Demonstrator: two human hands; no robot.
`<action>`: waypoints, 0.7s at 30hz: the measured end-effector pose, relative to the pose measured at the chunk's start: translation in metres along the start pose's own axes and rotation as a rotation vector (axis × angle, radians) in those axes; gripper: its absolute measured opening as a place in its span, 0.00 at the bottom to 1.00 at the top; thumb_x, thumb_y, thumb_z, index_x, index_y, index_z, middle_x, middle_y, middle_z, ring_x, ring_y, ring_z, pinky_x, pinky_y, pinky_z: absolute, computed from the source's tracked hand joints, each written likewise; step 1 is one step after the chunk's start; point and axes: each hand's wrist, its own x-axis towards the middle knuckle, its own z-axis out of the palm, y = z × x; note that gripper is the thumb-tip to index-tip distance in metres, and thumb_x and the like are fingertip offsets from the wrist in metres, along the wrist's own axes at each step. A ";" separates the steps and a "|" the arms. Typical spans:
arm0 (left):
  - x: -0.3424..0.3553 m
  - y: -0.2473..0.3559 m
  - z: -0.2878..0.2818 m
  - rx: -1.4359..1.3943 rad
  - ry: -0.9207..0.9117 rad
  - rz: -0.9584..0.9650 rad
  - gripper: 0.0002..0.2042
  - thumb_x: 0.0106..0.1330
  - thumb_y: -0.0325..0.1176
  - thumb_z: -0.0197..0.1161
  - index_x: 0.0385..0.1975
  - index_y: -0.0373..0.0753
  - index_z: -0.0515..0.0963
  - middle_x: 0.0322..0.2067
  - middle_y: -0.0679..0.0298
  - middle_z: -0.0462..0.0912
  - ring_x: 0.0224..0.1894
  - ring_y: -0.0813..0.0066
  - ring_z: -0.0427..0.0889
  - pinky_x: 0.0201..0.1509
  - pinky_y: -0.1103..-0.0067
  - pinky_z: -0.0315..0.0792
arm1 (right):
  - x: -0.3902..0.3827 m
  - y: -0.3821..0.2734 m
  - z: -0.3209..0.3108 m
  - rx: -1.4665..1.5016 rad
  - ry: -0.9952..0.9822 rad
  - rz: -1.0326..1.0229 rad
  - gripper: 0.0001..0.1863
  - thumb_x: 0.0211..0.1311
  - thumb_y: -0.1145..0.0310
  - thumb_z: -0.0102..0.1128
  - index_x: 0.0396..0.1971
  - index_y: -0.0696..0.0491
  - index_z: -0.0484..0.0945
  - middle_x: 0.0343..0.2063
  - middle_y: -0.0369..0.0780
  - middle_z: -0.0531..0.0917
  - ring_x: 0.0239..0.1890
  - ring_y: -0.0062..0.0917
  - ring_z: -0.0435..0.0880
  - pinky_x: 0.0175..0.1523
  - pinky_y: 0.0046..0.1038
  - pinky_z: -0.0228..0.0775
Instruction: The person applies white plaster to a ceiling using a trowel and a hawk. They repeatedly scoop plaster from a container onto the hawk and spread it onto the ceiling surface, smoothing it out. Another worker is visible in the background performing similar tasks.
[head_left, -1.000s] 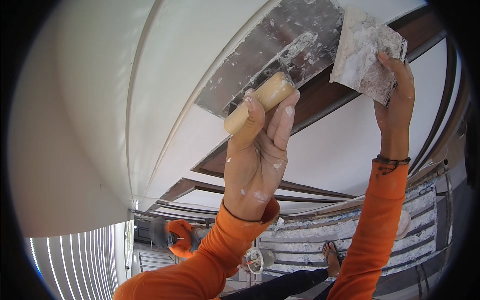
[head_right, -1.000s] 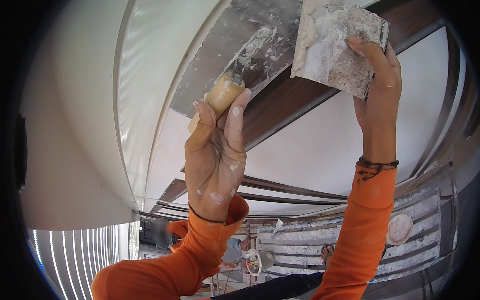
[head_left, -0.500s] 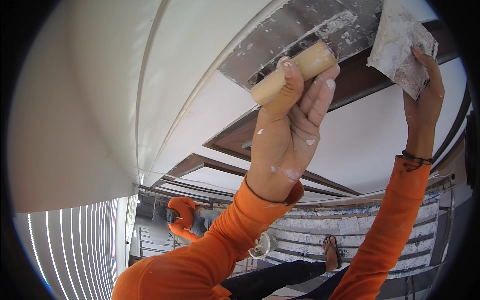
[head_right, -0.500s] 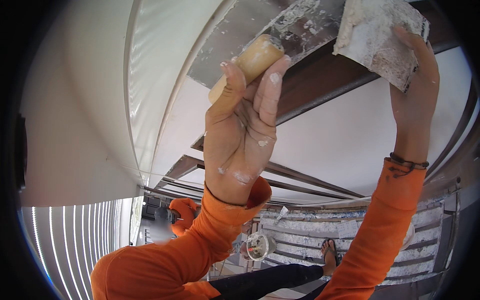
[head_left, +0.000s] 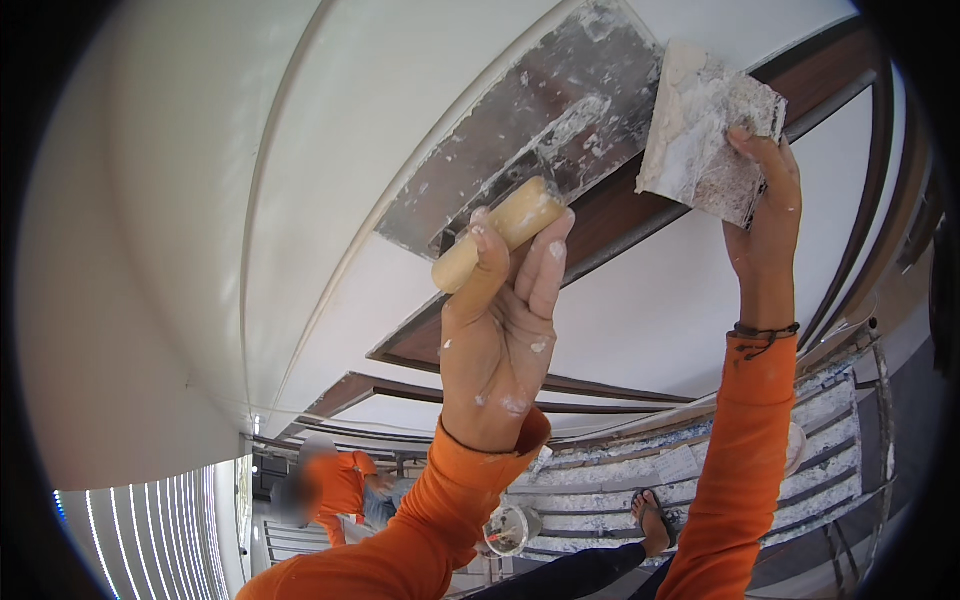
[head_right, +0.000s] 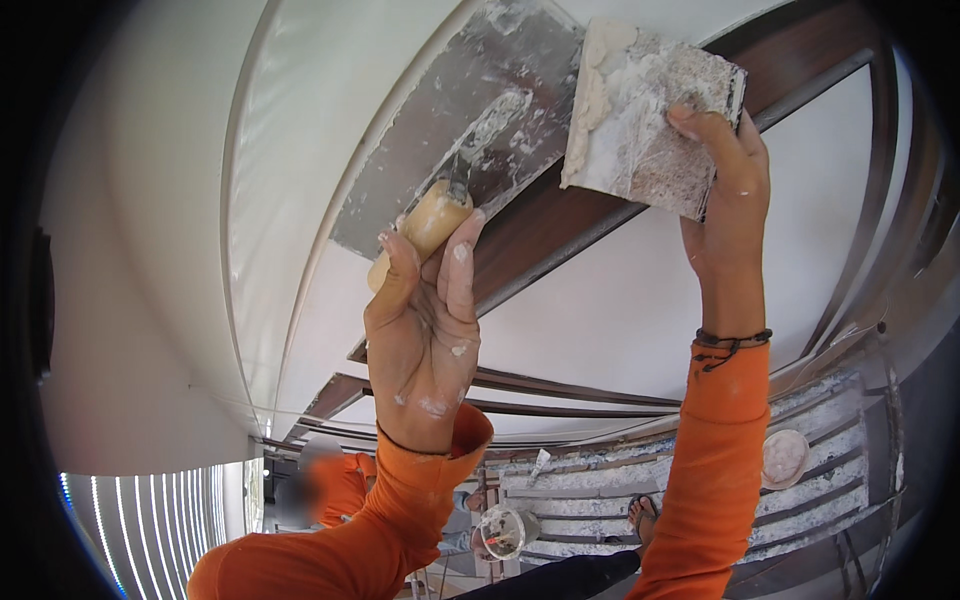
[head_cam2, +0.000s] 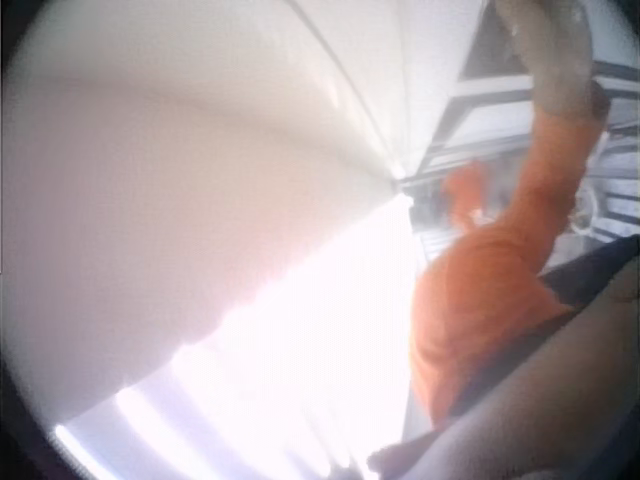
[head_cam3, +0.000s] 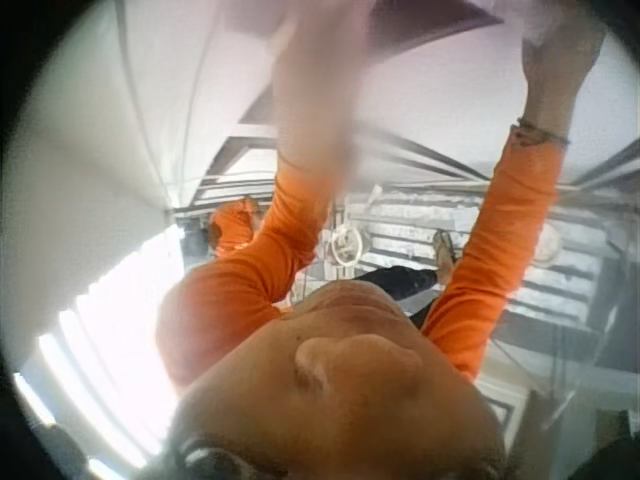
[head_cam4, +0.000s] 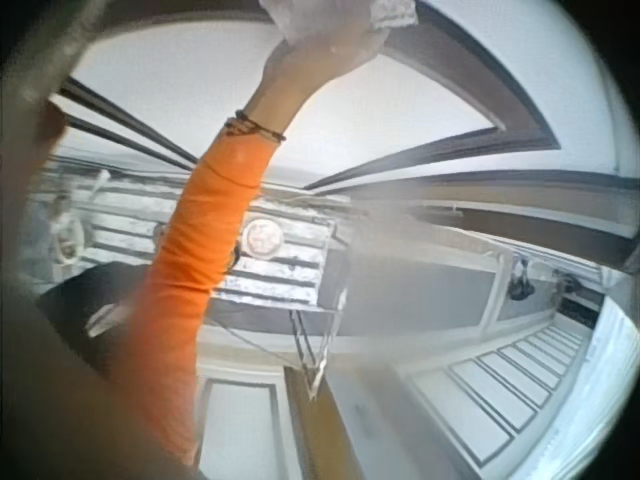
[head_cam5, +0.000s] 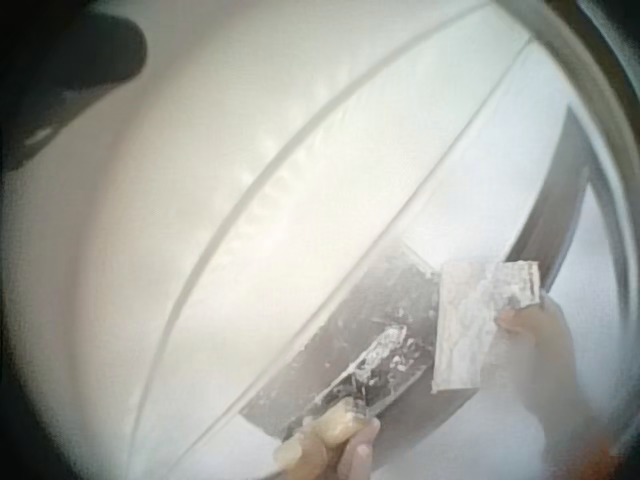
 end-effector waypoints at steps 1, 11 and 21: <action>-0.002 0.000 -0.001 -0.004 0.001 0.001 0.17 0.68 0.32 0.53 0.52 0.29 0.64 0.51 0.46 0.71 0.57 0.55 0.72 0.57 0.73 0.75 | -0.001 0.000 0.001 0.012 0.004 0.008 0.24 0.53 0.66 0.57 0.48 0.62 0.67 0.40 0.43 0.75 0.42 0.25 0.79 0.45 0.26 0.75; -0.002 0.001 -0.005 -0.069 -0.043 -0.014 0.18 0.69 0.33 0.51 0.52 0.26 0.65 0.52 0.45 0.71 0.58 0.53 0.70 0.60 0.71 0.73 | -0.001 -0.003 0.001 0.068 -0.018 0.020 0.20 0.54 0.67 0.56 0.46 0.60 0.68 0.38 0.41 0.76 0.40 0.24 0.80 0.43 0.26 0.76; -0.001 0.000 -0.005 -0.091 -0.060 -0.027 0.19 0.69 0.33 0.51 0.53 0.26 0.64 0.53 0.45 0.70 0.59 0.53 0.69 0.60 0.71 0.73 | 0.001 -0.003 0.000 0.068 0.006 0.007 0.17 0.55 0.68 0.55 0.43 0.60 0.71 0.37 0.40 0.77 0.39 0.24 0.81 0.43 0.26 0.77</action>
